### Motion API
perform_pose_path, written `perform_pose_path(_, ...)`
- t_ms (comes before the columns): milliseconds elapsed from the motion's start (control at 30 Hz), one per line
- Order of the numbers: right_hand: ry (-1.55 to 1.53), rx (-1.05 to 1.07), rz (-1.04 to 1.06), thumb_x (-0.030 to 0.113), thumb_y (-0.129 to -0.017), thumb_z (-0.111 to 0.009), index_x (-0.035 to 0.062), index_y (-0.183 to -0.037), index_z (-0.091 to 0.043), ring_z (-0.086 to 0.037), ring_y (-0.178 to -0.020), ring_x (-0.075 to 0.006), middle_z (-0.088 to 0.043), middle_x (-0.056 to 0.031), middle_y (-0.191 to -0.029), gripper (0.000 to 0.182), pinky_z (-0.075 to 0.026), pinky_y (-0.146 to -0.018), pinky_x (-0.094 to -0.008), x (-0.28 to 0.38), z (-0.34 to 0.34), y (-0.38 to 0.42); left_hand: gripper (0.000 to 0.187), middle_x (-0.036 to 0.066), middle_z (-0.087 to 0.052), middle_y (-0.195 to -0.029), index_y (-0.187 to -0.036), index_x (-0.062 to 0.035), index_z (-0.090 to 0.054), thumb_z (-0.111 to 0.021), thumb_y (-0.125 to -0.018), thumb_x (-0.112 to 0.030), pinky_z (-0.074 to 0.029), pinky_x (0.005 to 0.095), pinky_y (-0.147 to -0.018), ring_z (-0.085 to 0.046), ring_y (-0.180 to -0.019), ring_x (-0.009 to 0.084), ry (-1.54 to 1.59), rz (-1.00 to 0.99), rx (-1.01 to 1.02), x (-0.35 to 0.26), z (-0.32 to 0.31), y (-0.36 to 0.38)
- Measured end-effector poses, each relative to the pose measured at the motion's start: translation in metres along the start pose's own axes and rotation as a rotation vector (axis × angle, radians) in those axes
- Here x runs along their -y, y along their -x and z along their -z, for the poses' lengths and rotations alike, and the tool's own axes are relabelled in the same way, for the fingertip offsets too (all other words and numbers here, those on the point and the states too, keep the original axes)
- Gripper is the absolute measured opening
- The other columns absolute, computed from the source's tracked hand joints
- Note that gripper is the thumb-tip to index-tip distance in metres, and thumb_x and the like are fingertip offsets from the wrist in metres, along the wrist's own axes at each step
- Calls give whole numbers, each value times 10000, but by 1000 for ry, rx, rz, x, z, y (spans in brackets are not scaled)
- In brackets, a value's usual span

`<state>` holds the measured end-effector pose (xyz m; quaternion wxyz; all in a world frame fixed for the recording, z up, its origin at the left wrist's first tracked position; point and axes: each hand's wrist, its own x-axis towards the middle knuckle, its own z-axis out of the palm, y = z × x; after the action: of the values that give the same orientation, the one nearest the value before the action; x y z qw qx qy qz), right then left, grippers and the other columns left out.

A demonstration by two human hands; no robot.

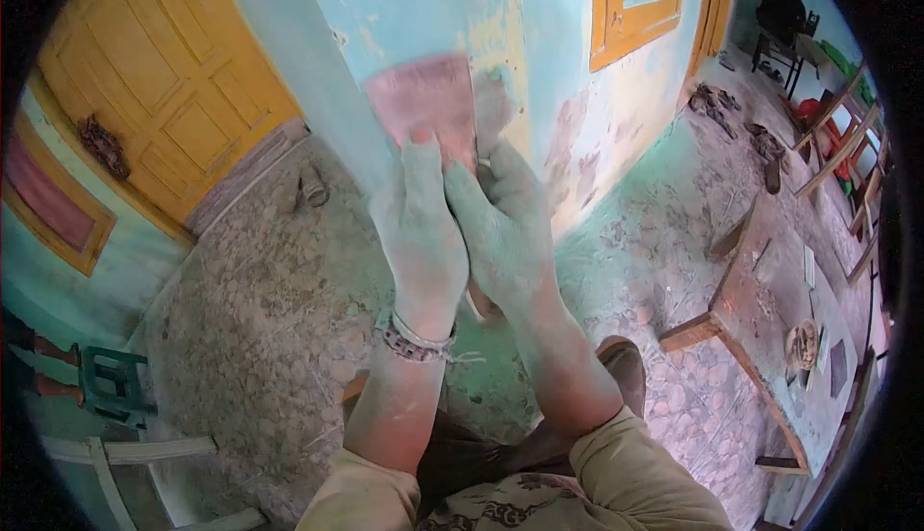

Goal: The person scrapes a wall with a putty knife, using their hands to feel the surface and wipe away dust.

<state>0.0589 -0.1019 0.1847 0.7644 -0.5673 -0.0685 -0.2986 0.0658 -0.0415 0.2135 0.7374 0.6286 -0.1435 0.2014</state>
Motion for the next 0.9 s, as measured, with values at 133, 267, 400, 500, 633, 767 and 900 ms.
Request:
perform_pose_path(133,-113,-15,-52,141,-932,-577,-29,-1047,-579,-551,-804,-107,-627,-90,-860,205,-463,-707,-284,6,-6,3,421,32,-538,-695,-806,35,-583,-485,-1007,-322,-418,288,-607,-467,-667,103,-8,91,-1,-2,3,3)
perform_pose_path(267,-118,-29,3,136,-928,-576,-24,-1049,-582,-547,-789,-112,-626,-91,-851,200,-462,-702,-289,3,-6,3,427,23,-539,-699,-788,28,-572,-486,-1007,-328,-419,282,-596,-472,-663,95,-4,-44,30,6,5,-2)
perform_pose_path(400,-139,-35,-15,149,-929,-579,-23,-1064,-586,-553,-792,-118,-628,-92,-858,219,-465,-711,-290,3,-9,1,366,-5,-537,-755,-782,-38,-571,-521,-986,-337,-399,263,-646,-460,-709,88,38,83,84,-8,5,0)
perform_pose_path(500,-125,-26,-59,153,-925,-583,-23,-1061,-587,-561,-801,-123,-631,-98,-859,222,-468,-720,-290,1,-7,5,377,7,-556,-755,-790,-32,-580,-508,-990,-344,-408,267,-645,-473,-704,94,63,92,66,-2,6,-1)
perform_pose_path(633,-116,-7,-34,148,-930,-576,-19,-1069,-590,-565,-824,-115,-635,-93,-887,218,-471,-734,-281,13,-11,-6,378,15,-562,-755,-791,-32,-588,-505,-990,-343,-412,270,-645,-478,-699,103,-8,21,95,-10,7,-12)
perform_pose_path(767,-185,-22,-62,129,-938,-558,-30,-1086,-581,-562,-838,-106,-638,-78,-904,218,-472,-743,-270,8,-13,1,362,2,-532,-744,-786,-31,-586,-517,-987,-325,-403,270,-643,-468,-701,102,53,64,88,-4,8,-6)
perform_pose_path(900,-122,-8,-62,118,-943,-552,-40,-1106,-571,-559,-856,-101,-638,-70,-923,228,-471,-760,-263,17,-11,-4,350,-6,-514,-754,-791,-33,-579,-530,-985,-320,-396,255,-648,-451,-713,90,6,14,64,-6,8,-7)
